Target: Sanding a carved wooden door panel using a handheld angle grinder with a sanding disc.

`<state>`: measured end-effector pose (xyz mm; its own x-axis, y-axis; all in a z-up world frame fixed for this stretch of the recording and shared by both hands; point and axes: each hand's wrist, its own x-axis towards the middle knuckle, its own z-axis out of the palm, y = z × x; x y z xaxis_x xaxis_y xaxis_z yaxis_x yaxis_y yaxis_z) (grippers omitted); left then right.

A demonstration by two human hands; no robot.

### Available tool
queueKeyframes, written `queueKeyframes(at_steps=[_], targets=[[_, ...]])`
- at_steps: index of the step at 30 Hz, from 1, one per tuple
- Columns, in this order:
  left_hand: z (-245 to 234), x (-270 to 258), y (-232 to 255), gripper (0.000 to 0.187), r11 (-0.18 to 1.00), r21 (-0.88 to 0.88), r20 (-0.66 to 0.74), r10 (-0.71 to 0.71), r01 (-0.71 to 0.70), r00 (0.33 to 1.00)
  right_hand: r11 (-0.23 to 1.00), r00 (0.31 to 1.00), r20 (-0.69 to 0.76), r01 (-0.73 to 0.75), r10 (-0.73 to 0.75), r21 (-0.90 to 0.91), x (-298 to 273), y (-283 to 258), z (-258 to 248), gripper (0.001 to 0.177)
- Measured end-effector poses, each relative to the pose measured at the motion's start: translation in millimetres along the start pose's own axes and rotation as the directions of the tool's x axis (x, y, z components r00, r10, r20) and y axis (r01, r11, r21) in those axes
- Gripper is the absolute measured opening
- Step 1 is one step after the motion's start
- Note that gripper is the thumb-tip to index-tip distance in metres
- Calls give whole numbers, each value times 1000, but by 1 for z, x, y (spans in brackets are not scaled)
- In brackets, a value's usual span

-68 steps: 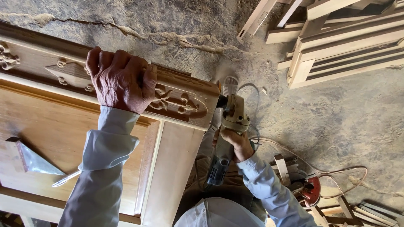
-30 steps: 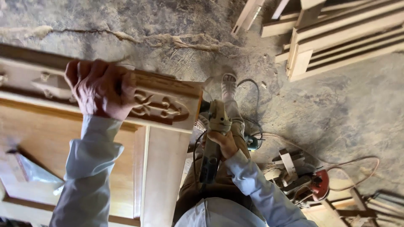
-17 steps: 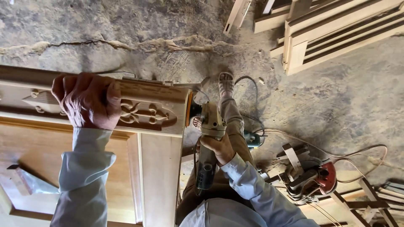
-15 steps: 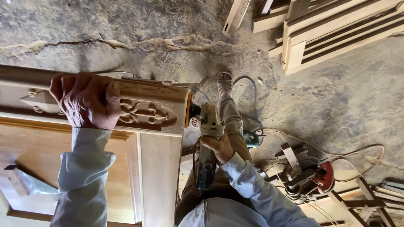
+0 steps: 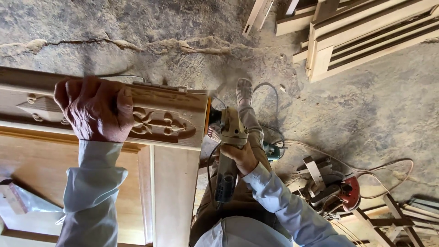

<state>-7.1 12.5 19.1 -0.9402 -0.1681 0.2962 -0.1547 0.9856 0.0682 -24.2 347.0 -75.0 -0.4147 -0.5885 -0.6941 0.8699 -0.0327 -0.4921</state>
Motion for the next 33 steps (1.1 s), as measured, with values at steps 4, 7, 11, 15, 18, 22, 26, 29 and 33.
queueKeyframes(at_steps=[4, 7, 11, 15, 18, 22, 26, 29, 33], targets=[[0, 1, 0, 47, 1000, 6, 1, -7, 7, 1000, 999, 1000, -29, 1, -2, -42, 8, -12, 0, 31], [-1, 1, -1, 47, 1000, 11, -1, -16, 16, 1000, 997, 999, -37, -2, 0, -75, 9, -26, 6, 25], [-1, 1, 0, 48, 1000, 1, 1, -14, 14, 1000, 966, 973, 97, 223, -212, -127, 1, -33, 10, 36], [-3, 3, 1, 45, 1000, -11, -11, -16, 16, 1000, 969, 995, 32, 99, -95, -226, -20, -35, 14, 34], [-5, 6, 3, 46, 999, -18, -8, -30, 30, 1000, 978, 991, 66, 126, -116, -166, -24, -16, 9, 35], [-3, 4, 2, 45, 1000, 2, -18, -31, 31, 999, 972, 995, -96, 4, -28, -236, -33, -18, 17, 29], [15, -8, -12, 44, 996, -54, -42, -67, 65, 997, 932, 979, -13, 191, -205, -309, -26, -34, 36, 16], [26, -18, -21, 42, 995, -77, -65, -73, 68, 995, 910, 965, -4, 245, -261, -335, -25, -50, 44, 6], [30, -20, -23, 46, 993, -90, -63, -79, 73, 995, 926, 980, -169, 32, -102, -375, -37, -58, 63, 12]])
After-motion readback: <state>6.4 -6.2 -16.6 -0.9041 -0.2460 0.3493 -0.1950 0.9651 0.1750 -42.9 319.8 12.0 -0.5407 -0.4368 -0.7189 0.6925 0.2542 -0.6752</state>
